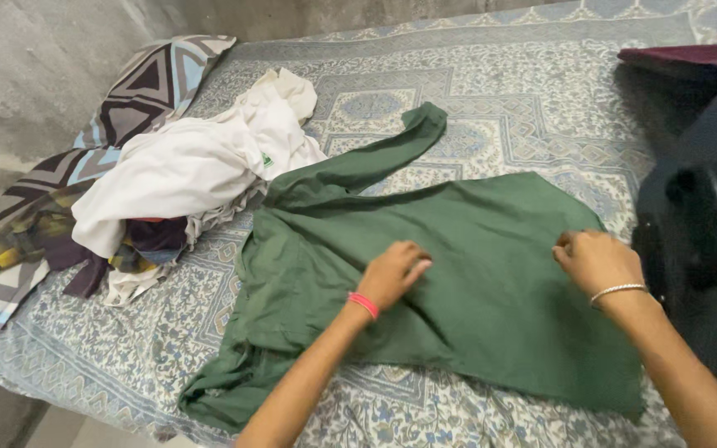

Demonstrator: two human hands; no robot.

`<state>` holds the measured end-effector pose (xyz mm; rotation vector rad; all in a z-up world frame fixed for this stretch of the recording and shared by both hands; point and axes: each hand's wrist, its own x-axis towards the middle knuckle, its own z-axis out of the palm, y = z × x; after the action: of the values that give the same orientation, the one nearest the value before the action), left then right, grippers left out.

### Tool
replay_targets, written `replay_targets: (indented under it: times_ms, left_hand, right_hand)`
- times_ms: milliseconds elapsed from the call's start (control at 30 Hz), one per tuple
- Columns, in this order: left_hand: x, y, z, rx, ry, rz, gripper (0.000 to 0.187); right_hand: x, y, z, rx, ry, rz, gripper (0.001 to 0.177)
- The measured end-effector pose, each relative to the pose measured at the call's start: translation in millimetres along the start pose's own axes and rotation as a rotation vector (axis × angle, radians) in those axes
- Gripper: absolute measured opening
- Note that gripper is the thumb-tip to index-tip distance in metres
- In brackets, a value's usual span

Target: The person buttons and folds a green shirt on a bed before placing it into an open suitcase alongside other folded clothing.

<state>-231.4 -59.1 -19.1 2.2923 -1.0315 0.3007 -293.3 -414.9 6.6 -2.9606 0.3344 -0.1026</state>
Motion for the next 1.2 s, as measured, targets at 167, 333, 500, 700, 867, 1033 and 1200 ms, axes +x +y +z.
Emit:
replay_targets:
  times_ms: [167,333,500,700,867,1033,1200]
  left_hand:
    - [23.8,-119.2,-39.2,0.268,0.172,-0.113,0.032]
    - [41.1,-187.1,-68.1,0.562,0.006,-0.011,0.06]
    - [65.0,-222.5,-64.9,0.573,-0.056,0.098,0.052]
    - [98.2,-265.3,-57.1,0.657,-0.198,0.057,0.017]
    - [136.1,-283.0,-26.6,0.627,0.137,-0.023,0.011]
    - [156.9,-280.2,21.8,0.695,0.157,-0.076,0.026]
    - [115.1,-241.9,-11.6,0.461,0.334,-0.027,0.046]
  right_hand:
    - [111.3,7.6,63.5,0.217,0.213,-0.192,0.034]
    - [203.6,15.9,118.4,0.233,0.353,-0.398,0.051]
    - [226.2,10.3,108.4,-0.108,0.093,-0.281,0.035]
    - [248.7,44.9,88.1,0.557,-0.105,0.112,0.035]
    - [266.5,63.7,103.4,0.369,0.204,0.08,0.039]
    - [271.4,61.3,130.4,0.062,0.22,0.102,0.037]
    - [237.5,31.7,112.8,-0.082,0.368,0.052,0.034]
